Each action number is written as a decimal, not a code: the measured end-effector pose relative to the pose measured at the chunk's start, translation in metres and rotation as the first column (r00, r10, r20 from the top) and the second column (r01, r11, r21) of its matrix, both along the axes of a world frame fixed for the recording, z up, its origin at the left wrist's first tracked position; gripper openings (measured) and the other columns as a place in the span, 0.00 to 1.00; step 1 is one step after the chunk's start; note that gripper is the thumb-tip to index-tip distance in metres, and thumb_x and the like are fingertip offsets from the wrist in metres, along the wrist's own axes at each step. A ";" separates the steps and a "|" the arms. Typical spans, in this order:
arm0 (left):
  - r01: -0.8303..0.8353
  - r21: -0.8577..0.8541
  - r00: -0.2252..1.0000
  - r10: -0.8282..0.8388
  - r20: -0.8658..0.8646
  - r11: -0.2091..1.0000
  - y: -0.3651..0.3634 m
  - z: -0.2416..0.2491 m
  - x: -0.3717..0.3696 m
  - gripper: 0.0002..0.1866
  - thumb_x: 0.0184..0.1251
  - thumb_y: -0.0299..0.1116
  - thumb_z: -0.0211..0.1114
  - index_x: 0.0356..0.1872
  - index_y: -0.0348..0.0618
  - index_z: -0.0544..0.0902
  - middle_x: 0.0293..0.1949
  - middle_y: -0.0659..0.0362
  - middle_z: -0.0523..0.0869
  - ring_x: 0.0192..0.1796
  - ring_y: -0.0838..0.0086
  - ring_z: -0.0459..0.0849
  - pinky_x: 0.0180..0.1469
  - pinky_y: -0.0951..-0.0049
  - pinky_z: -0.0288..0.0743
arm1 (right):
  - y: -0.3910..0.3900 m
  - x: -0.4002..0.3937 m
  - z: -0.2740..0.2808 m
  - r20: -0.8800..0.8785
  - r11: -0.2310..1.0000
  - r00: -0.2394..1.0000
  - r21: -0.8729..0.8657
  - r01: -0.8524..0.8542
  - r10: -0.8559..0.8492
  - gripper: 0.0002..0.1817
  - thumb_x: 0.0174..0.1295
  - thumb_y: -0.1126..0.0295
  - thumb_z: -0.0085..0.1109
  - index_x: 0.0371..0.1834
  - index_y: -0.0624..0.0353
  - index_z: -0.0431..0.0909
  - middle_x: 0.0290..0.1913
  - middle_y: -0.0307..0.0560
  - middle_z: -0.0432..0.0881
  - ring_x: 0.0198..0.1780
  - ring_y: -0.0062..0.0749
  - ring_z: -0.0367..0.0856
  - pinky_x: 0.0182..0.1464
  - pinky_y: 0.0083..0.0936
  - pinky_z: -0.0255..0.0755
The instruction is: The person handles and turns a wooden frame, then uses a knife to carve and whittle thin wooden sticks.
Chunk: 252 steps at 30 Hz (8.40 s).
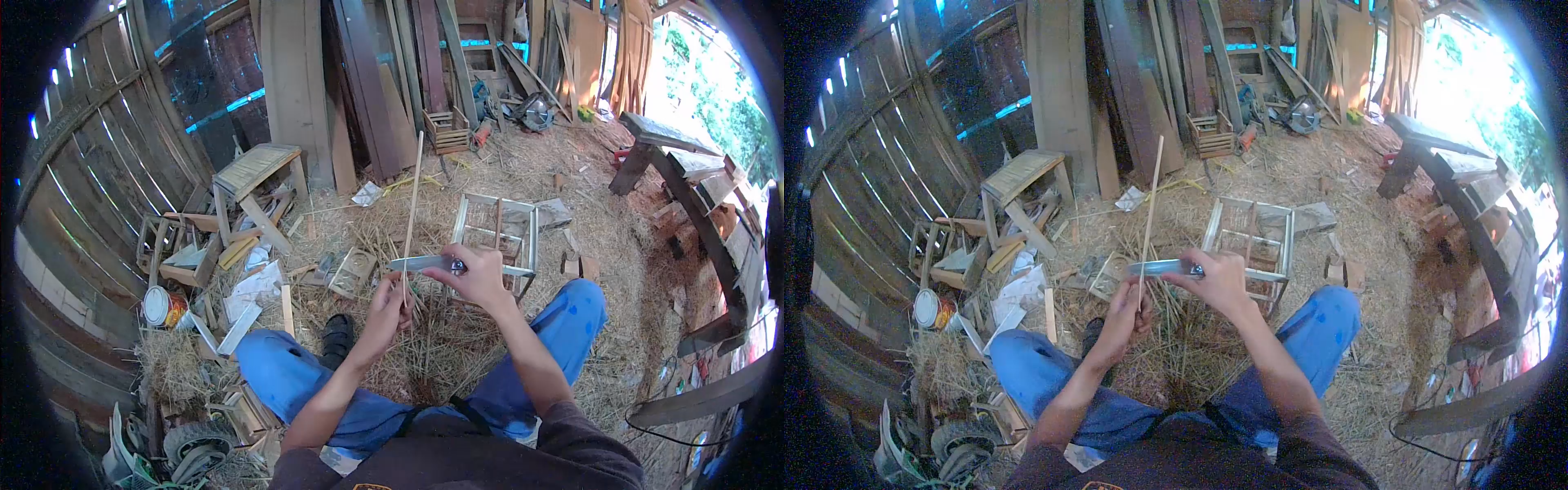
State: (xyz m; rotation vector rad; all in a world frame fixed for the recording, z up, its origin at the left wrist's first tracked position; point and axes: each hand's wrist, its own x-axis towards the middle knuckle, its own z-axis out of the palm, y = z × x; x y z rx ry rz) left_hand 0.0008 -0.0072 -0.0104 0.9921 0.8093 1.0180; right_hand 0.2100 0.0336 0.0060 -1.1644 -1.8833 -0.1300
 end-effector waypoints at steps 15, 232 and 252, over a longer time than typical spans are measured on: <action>0.023 -0.069 0.995 -0.015 0.102 0.997 0.013 0.001 -0.001 0.10 0.82 0.40 0.50 0.44 0.46 0.74 0.25 0.67 0.69 0.21 0.85 0.60 0.21 0.81 0.52 | 0.005 -0.009 0.036 0.130 0.916 0.918 -0.204 -0.346 0.375 0.19 0.60 0.59 0.70 0.50 0.55 0.81 0.32 0.46 0.84 0.33 0.44 0.86 0.33 0.36 0.78; 0.133 -0.174 0.974 -0.097 0.204 0.976 -0.008 0.001 0.002 0.04 0.82 0.37 0.50 0.45 0.51 0.71 0.26 0.70 0.62 0.19 0.87 0.55 0.19 0.81 0.45 | -0.014 -0.003 0.008 0.166 0.927 0.915 -0.141 -0.347 0.368 0.19 0.59 0.63 0.66 0.51 0.56 0.77 0.40 0.46 0.82 0.44 0.45 0.81 0.48 0.38 0.71; -0.022 -0.130 0.992 0.037 0.118 0.991 -0.009 -0.011 -0.011 0.10 0.83 0.44 0.50 0.46 0.50 0.72 0.22 0.69 0.62 0.15 0.86 0.55 0.17 0.81 0.47 | -0.015 0.015 0.004 -0.005 0.959 0.980 -0.209 -0.194 0.197 0.17 0.69 0.63 0.60 0.55 0.59 0.76 0.36 0.52 0.83 0.39 0.51 0.84 0.42 0.42 0.77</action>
